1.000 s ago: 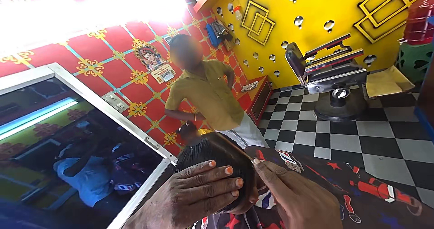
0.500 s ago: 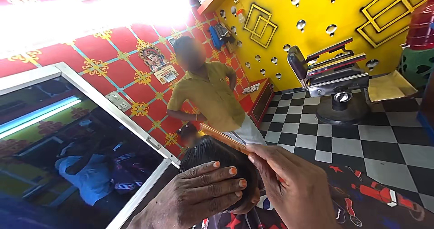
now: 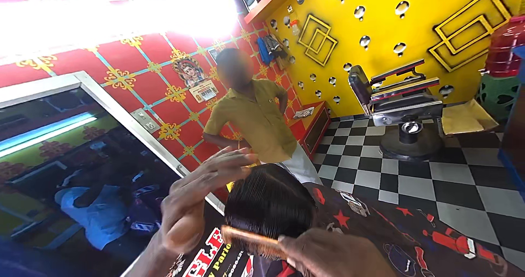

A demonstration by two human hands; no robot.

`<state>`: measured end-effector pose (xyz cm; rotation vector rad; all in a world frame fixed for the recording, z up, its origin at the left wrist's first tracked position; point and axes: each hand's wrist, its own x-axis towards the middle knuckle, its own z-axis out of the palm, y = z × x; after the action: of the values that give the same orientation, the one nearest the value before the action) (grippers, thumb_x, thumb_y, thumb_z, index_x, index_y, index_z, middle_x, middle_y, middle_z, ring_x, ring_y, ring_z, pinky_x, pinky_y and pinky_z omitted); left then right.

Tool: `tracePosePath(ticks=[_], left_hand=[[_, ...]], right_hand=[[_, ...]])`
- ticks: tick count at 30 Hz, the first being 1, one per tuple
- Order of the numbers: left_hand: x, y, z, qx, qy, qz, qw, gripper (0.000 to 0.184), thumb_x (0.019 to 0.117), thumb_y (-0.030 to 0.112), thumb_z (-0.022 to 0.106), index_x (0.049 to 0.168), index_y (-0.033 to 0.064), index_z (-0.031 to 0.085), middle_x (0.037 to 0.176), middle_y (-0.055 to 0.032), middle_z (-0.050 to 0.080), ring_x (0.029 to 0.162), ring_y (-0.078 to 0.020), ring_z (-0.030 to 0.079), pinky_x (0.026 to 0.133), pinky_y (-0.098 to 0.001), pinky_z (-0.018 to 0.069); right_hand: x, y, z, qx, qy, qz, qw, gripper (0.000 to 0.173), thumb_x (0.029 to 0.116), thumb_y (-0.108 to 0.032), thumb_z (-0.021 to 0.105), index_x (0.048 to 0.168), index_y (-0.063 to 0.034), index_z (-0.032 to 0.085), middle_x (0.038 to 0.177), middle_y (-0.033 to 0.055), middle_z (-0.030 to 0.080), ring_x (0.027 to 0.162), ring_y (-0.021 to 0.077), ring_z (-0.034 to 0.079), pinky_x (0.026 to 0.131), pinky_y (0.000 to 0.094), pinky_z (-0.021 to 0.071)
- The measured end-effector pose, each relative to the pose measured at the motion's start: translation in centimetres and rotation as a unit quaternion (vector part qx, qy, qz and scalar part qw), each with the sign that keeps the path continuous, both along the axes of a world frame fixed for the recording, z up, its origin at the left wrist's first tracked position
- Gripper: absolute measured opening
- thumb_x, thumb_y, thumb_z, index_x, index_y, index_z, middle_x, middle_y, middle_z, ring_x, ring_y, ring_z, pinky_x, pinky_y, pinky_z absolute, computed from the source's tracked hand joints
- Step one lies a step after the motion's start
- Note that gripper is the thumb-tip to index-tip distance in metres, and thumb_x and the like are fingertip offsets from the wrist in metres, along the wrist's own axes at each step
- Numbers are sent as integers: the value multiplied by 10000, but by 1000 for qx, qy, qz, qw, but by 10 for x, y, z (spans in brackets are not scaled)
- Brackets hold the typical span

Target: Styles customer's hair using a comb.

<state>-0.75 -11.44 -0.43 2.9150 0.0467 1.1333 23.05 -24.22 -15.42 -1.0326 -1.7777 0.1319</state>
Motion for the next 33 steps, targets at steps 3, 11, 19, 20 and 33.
tracePosePath(ticks=[3, 11, 19, 20, 33], left_hand=[[9, 14, 2, -4, 163, 18, 987, 855, 988, 754, 165, 1373, 150, 631, 1452, -2, 596, 1431, -244, 469, 1226, -523, 342], [9, 4, -38, 53, 201, -45, 977, 739, 1005, 672, 386, 1422, 97, 591, 1494, -79, 558, 1441, -295, 451, 1222, -530, 325], [6, -3, -39, 77, 186, -33, 979, 641, 1021, 584, 462, 1372, 73, 624, 1487, -84, 565, 1444, -282, 450, 1236, -494, 308], [6, -4, -40, 77, 183, -30, 980, 637, 1019, 585, 473, 1369, 75, 627, 1484, -84, 568, 1442, -280, 453, 1234, -492, 312], [1, -4, -49, 87, 149, -41, 984, 597, 1004, 564, 534, 1346, 89, 651, 1470, -69, 585, 1438, -285, 459, 1231, -489, 324]], right_hand=[[7, -16, 7, -24, -101, 68, 992, 272, 1059, -166, 495, 1178, -198, 739, 1079, 76, 753, 934, 257, 739, 735, 436, 589], [35, 23, 48, 212, 42, -270, 938, 223, 1009, -278, 593, 1146, -250, 766, 918, -62, 722, 683, 61, 634, 525, 240, 486], [8, 49, 60, 239, -84, -262, 931, 201, 989, -214, 601, 1099, -249, 765, 957, -71, 740, 797, 102, 696, 593, 259, 539], [6, 51, 62, 241, -85, -260, 931, 198, 993, -223, 597, 1094, -255, 765, 962, -81, 744, 803, 96, 697, 606, 259, 540], [5, 71, 59, 216, -140, -257, 931, 202, 999, -245, 602, 1113, -272, 765, 951, -77, 750, 749, 129, 687, 589, 290, 533]])
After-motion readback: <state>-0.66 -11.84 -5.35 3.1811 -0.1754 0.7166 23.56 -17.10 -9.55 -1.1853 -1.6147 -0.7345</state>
